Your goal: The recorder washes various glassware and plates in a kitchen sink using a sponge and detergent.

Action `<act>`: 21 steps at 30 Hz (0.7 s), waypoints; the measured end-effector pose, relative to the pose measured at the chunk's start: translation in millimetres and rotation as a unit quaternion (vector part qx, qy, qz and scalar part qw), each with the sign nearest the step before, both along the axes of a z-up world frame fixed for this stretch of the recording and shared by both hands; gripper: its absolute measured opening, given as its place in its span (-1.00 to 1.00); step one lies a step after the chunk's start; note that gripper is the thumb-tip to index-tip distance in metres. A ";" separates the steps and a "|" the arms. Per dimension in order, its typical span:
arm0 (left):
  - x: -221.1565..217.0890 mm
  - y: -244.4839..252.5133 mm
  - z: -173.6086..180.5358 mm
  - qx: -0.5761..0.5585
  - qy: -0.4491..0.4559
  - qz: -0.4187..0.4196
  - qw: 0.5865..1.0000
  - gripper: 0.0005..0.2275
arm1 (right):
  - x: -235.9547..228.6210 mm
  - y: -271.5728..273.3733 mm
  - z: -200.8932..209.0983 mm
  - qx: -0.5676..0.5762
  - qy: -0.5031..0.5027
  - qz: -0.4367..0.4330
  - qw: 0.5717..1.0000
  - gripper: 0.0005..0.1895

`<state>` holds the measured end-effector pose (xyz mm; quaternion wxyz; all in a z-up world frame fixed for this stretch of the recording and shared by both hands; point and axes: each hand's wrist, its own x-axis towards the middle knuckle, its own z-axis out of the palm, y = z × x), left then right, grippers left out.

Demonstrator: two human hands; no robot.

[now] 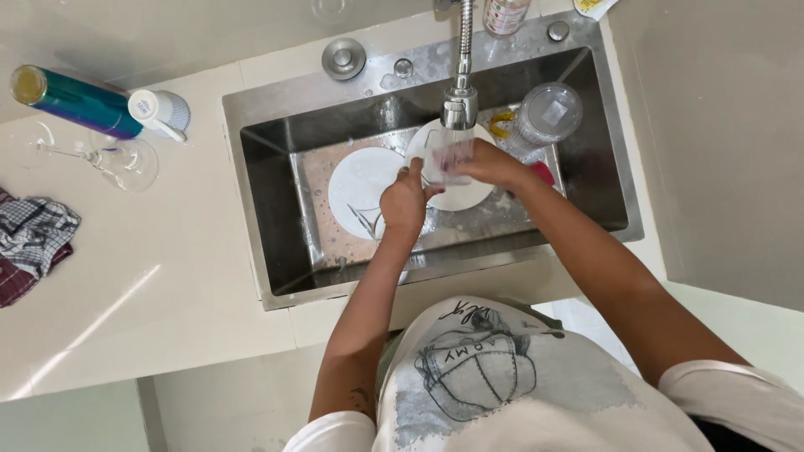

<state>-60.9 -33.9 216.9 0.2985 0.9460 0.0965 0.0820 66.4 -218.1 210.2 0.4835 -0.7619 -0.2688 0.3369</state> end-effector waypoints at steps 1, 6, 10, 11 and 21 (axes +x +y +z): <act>0.2 -2.1 1.5 -0.001 0.002 -0.001 1.000 -0.42 | -7.6 9.1 6.1 -0.001 0.002 -0.001 1.000 -0.52; 13.7 4.5 -21.0 0.112 0.044 -0.039 0.992 -0.48 | -13.0 26.7 -5.6 0.116 0.289 -0.224 0.924 -0.62; 3.4 -3.0 -36.2 0.200 -0.026 -0.041 0.979 -0.60 | -22.2 18.4 -49.3 0.158 0.351 -0.299 0.873 -0.66; -5.0 -10.8 -31.2 0.177 -0.078 -0.035 0.980 -0.59 | -25.2 12.5 -70.0 0.215 0.388 -0.310 0.841 -0.69; 37.6 -114.8 -211.1 -0.191 -0.175 0.066 0.964 -0.61 | -74.6 -36.5 -130.5 0.258 0.371 -0.478 0.753 -0.83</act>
